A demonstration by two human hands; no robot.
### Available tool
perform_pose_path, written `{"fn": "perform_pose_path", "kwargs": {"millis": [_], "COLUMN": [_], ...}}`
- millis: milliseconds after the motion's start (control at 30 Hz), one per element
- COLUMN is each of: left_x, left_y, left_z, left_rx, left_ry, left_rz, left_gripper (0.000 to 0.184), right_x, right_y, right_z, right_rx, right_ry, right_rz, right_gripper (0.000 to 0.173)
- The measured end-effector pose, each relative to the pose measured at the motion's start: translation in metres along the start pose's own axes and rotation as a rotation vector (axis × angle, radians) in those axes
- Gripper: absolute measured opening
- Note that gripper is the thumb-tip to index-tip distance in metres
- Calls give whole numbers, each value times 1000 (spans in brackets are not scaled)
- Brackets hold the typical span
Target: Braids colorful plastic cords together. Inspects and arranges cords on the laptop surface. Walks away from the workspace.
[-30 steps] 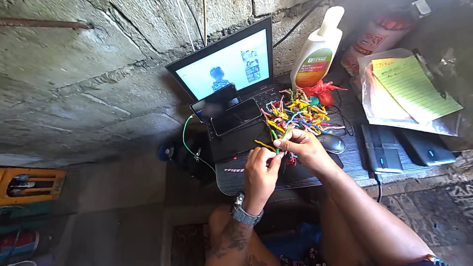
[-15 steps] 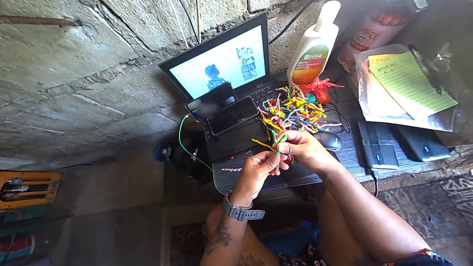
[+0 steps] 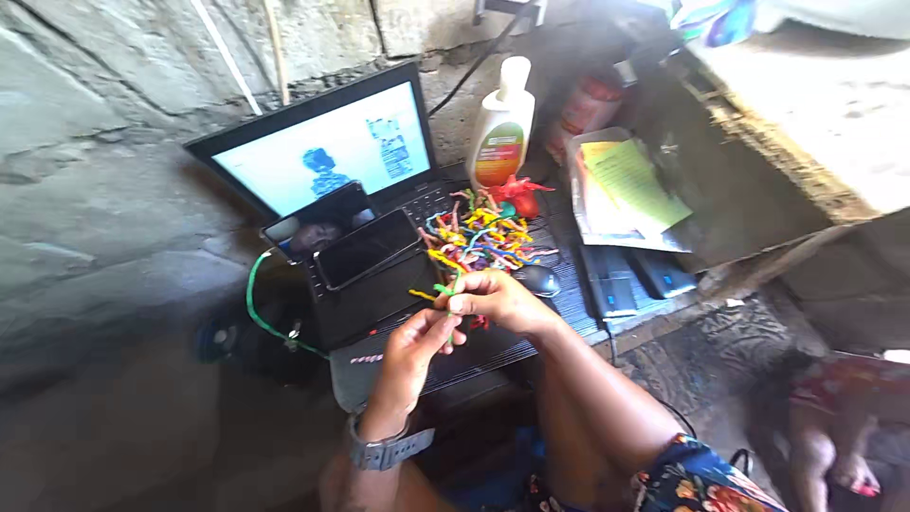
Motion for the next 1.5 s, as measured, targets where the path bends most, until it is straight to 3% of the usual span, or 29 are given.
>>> {"fn": "perform_pose_path", "kwargs": {"millis": [133, 200, 267, 333, 433, 533, 667, 800, 867, 1000, 1100, 1200, 1300, 1400, 1467, 1500], "left_x": [-2, -12, -26, -28, -11, 0, -4, -23, -16, 6, 4, -7, -31, -38, -38, -39], "left_y": [-2, -4, -9, -11, -4, -4, -5, -9, -6, -1, -4, -4, -10, -6, -1, 1], "left_z": [7, -3, -7, -5, -6, -1, 3, -6, -4, 7, 13, 9, 2, 6, 8, 8], "left_rx": [26, -122, -297, -319, -156, -20, -25, -275, -215, 9, 57, -45, -277, -315, -325, -328], "left_ry": [-101, 205, 678, 789, 379, 69, 65, 531, 412, 7, -92, 18, 447, 487, 450, 440], "left_rz": [19, 181, 325, 325, 151, 28, 116, 346, 257, 16, -19, 163, 421, 445, 429, 424], "left_gripper": [16, 5, 21, 26, 6, 15, 9, 16, 10, 10, 9, 12, 14, 17, 16, 16], "right_x": [7, 8, 7, 7, 6, 5, 15, 12, 10, 11, 16, 26, 38, 89, 126, 142], "right_y": [-1, -1, -2, -2, 2, 1, 1, 1, 2, 0, -3, -6, -14, -33, -45, -49], "right_z": [6, 2, -4, -5, 2, 9, 4, -9, -7, 6, 9, 1, 1, 0, -41, -74], "right_rx": [6, -106, -238, -269, -68, 127, 10, -246, -182, 159, 271, 21, -207, -317, -527, -629], "right_ry": [71, -45, -239, -295, -78, 141, 47, -265, -217, 136, 189, 19, -273, -693, -1010, -1157], "right_rz": [-92, -116, -117, -108, -54, -28, -168, -153, -112, -77, -164, -244, -265, -412, -414, -333], "right_gripper": [13, 17, 19, 20, 16, 12, 10, 19, 17, 12, 7, 14, 18, 25, 28, 31]}}
Point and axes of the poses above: each hand's wrist, its own y-axis towards the middle knuckle, its own z-axis out of the palm, x = y × z, the point moved 9 cm from there along y, towards the middle knuckle, and after that the axes turned 14 degrees about y, right-handed, at the moved point
